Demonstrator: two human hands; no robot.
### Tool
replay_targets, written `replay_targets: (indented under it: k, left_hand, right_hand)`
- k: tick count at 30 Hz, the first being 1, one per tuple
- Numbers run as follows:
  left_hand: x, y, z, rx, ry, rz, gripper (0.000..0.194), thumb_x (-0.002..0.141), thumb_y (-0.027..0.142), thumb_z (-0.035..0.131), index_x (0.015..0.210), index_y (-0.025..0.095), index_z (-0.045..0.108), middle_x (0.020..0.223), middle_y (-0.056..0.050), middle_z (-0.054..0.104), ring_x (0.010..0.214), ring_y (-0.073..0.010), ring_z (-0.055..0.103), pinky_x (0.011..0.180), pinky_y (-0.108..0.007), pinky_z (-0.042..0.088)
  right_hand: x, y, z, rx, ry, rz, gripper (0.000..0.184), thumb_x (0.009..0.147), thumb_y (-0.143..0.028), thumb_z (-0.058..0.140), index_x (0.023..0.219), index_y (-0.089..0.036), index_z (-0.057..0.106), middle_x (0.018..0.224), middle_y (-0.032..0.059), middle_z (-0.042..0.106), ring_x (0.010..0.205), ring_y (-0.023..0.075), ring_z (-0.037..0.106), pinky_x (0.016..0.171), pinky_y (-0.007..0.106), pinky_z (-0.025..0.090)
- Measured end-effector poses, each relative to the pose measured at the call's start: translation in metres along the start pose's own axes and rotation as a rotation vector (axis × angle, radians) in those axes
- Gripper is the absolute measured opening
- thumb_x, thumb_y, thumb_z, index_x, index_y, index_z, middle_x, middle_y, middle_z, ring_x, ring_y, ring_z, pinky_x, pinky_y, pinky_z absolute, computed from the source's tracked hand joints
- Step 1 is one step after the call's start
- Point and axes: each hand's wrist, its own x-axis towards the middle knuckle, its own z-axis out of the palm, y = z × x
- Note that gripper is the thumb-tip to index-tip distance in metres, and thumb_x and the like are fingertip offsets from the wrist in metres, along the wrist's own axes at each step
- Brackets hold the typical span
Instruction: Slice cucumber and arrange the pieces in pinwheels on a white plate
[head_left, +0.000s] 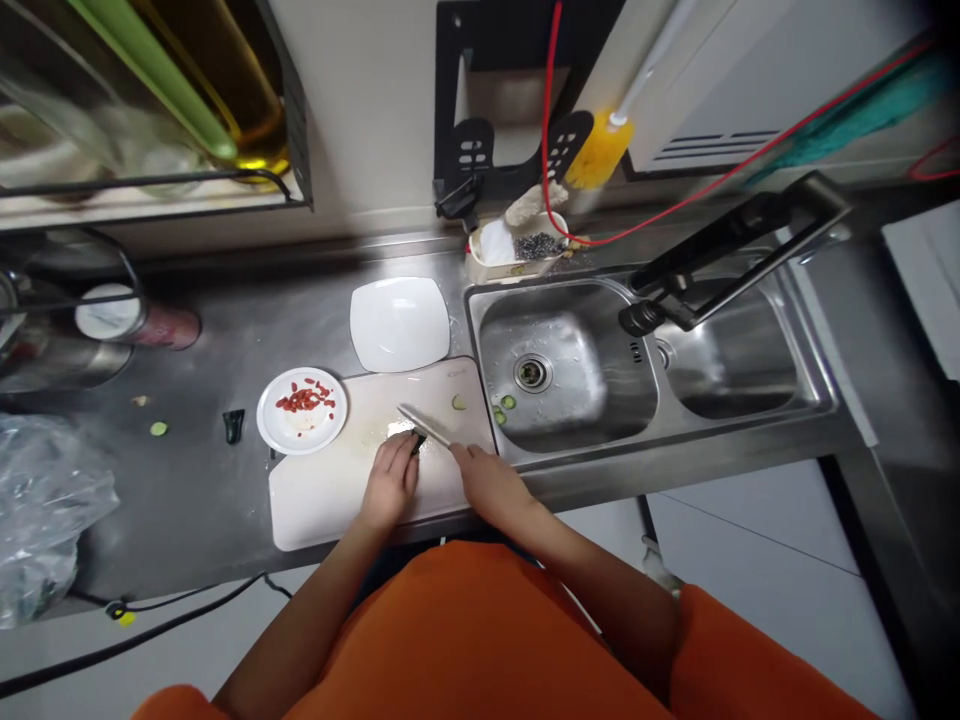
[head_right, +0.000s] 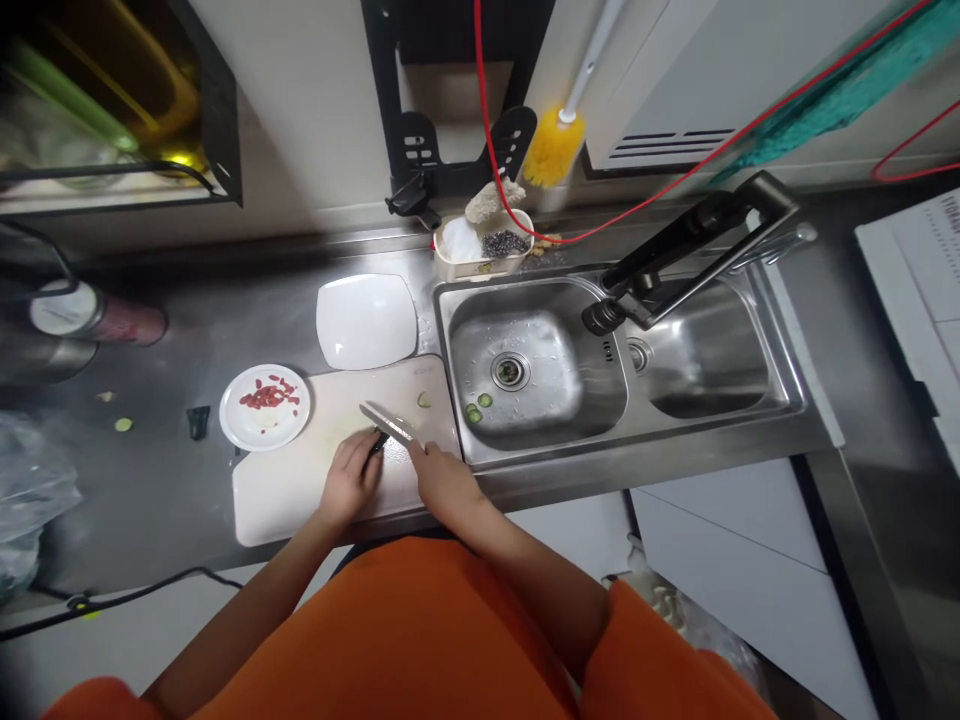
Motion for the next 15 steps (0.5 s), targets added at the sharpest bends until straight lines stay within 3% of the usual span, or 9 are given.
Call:
replay_targets:
  k: [7,15]
  left_hand:
    - [-0.002,0.002,0.003,0.024,0.025,0.001,0.031,0.088,0.019,0.042,0.117,0.017,0.054,0.113,-0.012,0.060,0.112,-0.0226,0.052,0.100,-0.044,0.042]
    - [-0.005,0.001,0.006,0.060,0.037,0.004,0.028,0.088,0.019,0.043,0.113,0.016,0.055,0.111,-0.013,0.060,0.110,-0.0233,0.053,0.099,-0.046,0.042]
  right_hand:
    - [-0.022,0.007,0.003,-0.008,-0.029,-0.032,0.042,0.086,-0.008,0.033,0.125,-0.020,0.040,0.100,0.0106,0.060,0.081,0.0205,0.063,0.061,0.026,0.043]
    - [-0.027,0.009,0.001,0.022,-0.097,-0.032,0.045,0.084,-0.005,0.034,0.126,-0.020,0.039,0.101,0.0109,0.060,0.082,0.0195,0.063,0.063,0.025,0.042]
